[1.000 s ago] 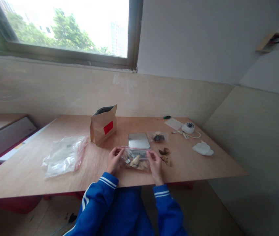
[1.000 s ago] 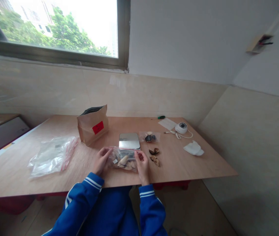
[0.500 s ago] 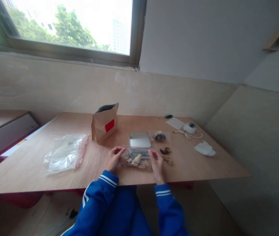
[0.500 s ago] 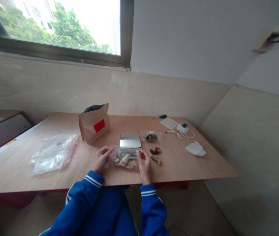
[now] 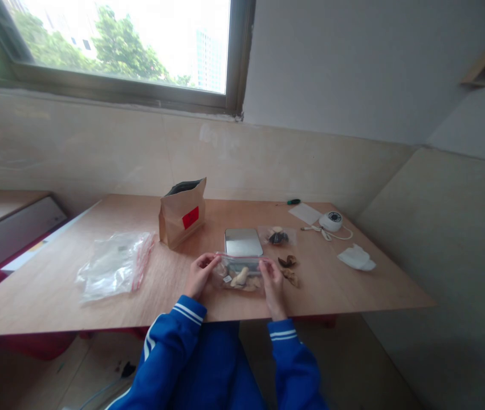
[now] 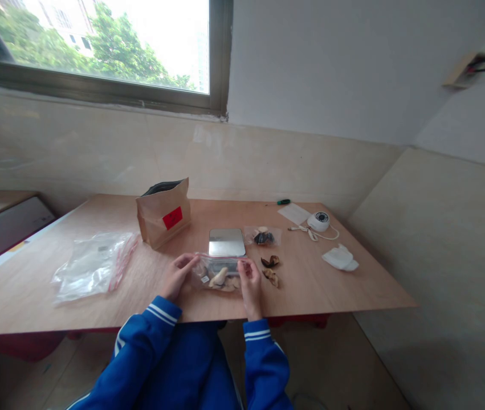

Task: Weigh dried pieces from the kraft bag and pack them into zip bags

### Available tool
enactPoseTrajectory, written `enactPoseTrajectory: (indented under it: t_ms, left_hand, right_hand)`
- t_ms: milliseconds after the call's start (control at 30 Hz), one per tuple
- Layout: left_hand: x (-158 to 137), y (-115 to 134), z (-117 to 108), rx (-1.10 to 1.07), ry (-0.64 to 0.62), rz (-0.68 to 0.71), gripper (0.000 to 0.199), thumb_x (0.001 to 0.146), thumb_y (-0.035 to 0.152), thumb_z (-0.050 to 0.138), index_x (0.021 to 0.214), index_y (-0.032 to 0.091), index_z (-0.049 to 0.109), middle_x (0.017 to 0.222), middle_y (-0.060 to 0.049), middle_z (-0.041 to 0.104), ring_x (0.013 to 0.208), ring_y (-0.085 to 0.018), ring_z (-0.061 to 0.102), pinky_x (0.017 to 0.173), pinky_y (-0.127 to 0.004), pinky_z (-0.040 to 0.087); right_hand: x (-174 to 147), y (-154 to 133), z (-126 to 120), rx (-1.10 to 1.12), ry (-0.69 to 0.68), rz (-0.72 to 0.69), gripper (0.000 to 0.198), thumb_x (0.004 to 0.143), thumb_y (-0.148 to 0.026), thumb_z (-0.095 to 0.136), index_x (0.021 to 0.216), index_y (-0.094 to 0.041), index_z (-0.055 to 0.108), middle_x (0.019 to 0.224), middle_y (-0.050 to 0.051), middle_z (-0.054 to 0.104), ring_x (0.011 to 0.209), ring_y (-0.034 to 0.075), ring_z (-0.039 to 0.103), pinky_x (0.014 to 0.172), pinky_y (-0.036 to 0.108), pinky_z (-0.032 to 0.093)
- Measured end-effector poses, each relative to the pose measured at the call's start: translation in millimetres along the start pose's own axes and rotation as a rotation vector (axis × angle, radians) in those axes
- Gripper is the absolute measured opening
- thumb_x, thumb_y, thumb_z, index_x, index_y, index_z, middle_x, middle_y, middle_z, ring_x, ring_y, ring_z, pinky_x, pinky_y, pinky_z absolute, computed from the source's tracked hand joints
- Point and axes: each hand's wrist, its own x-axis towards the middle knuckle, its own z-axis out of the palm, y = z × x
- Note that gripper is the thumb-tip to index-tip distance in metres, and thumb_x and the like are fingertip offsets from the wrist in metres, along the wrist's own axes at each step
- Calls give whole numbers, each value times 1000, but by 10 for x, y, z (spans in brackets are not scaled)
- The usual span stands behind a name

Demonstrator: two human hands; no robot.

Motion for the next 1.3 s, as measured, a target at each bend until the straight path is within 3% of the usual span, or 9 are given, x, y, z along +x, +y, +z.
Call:
enactPoseTrajectory:
  t_ms: [133,300,533,1300]
  left_hand:
    - [11,-26,-12,-23,-24,-6,33,68,47,69,81,16,68,75,-2,66,70,-14,58,63,-23,43]
    - [17,-38,-37,3,17,29,35,70,49,66,80,16,68,70,-1,62,64,-12,52,57,-21,40]
    - [-22,44,-12,63,42,105,31,72,46,66,80,15,68,66,0,60,65,-13,53,63,-23,43]
    - [14,-11,-26,13,89,78,28,67,41,73,76,15,66,74,-2,65,73,-15,59,71,-27,45]
  right_hand:
    - [-16,-39,20,2,-49,16,31,76,-46,65,92,-19,63,85,4,67,80,19,63,73,31,51]
    - [-17,-43,25,-4,-16,46,37,74,-47,66,94,-16,64,86,6,69,81,21,64,73,32,52]
    - [-14,-19,24,-2,-11,35,34,76,-46,65,91,-16,66,83,4,68,79,19,63,73,30,50]
    - [-2,-5,12,-48,7,30,37,73,-49,67,90,-16,67,79,4,67,72,18,61,68,29,48]
